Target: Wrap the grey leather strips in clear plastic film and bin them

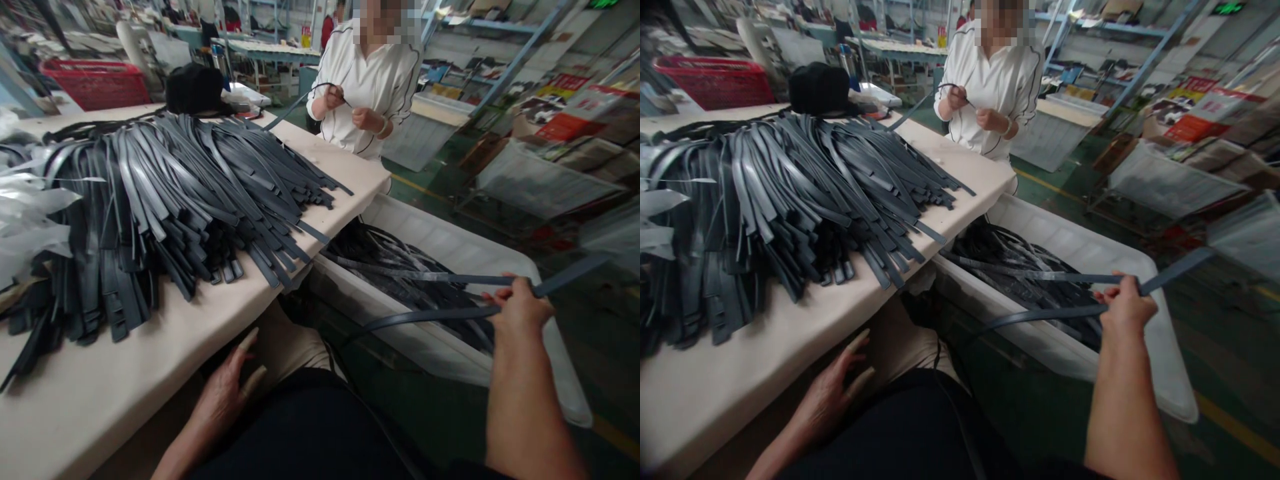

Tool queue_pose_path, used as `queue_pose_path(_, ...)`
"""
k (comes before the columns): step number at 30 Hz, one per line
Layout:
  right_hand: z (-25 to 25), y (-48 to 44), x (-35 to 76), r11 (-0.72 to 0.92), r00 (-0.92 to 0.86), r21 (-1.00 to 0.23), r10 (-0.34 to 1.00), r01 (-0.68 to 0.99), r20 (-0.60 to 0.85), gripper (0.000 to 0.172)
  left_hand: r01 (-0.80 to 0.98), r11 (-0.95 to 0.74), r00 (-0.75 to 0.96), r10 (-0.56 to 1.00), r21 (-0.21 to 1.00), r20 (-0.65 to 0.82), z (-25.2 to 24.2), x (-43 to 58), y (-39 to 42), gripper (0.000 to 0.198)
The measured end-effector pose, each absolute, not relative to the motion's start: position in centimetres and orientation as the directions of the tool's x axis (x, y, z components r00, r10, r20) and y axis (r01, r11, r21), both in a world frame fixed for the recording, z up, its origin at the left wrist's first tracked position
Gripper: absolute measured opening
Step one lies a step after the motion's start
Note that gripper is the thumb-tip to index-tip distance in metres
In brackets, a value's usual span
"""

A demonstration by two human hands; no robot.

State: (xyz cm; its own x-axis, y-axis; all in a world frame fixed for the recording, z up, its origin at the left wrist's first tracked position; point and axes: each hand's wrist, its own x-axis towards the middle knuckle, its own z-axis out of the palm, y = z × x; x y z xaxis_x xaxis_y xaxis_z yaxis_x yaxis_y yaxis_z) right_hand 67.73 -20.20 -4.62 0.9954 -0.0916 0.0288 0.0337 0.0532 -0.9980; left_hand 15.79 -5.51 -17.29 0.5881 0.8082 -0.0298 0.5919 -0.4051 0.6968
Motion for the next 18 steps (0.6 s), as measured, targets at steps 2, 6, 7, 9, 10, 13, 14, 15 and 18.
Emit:
queue_pose_path(2, -4.2, -22.0, 68.9, 0.063, 0.976, -0.998, -0.218, -0.010, -0.024, 0.019, 0.607, -0.398, 0.593, 0.803, 0.688, -0.059, -17.8, 15.6, -5.4, 0.058)
queue_pose_path(6, -3.3, -24.8, 69.6, 0.157, 0.914, -0.985, -0.386, -0.067, -0.124, 0.029, 0.602, -0.416, 0.609, 0.791, 0.682, -0.055, -18.2, 15.4, -5.1, 0.053)
queue_pose_path(7, -3.1, -25.1, 69.3, 0.186, 0.910, -0.981, -0.394, -0.060, -0.131, 0.029, 0.594, -0.427, 0.614, 0.788, 0.682, -0.041, -18.1, 15.4, -5.1, 0.050)
queue_pose_path(9, -2.5, -25.0, 68.3, 0.252, 0.932, -0.966, -0.334, -0.058, -0.143, 0.026, 0.567, -0.446, 0.621, 0.784, 0.692, -0.004, -17.7, 15.6, -5.1, 0.047)
queue_pose_path(10, -2.2, -24.6, 67.5, 0.290, 0.953, -0.954, -0.263, -0.070, -0.150, 0.024, 0.549, -0.452, 0.624, 0.782, 0.703, 0.016, -17.4, 15.7, -5.2, 0.047)
queue_pose_path(13, -1.4, -21.8, 64.5, 0.393, 0.989, -0.908, 0.035, -0.146, -0.144, 0.024, 0.497, -0.450, 0.617, 0.784, 0.742, 0.063, -16.4, 16.3, -5.0, 0.049)
queue_pose_path(14, -1.2, -20.3, 63.2, 0.417, 0.982, -0.892, 0.141, -0.176, -0.127, 0.028, 0.479, -0.446, 0.613, 0.786, 0.756, 0.075, -16.0, 16.6, -4.9, 0.049)
queue_pose_path(15, -1.1, -18.8, 61.8, 0.432, 0.963, -0.877, 0.246, -0.211, -0.110, 0.034, 0.460, -0.442, 0.611, 0.787, 0.770, 0.087, -15.5, 17.0, -4.8, 0.049)
queue_pose_path(18, -0.9, -13.6, 56.6, 0.439, 0.757, -0.822, 0.653, -0.362, 0.015, 0.033, 0.391, -0.437, 0.624, 0.773, 0.810, 0.116, -13.9, 18.3, -4.6, 0.049)
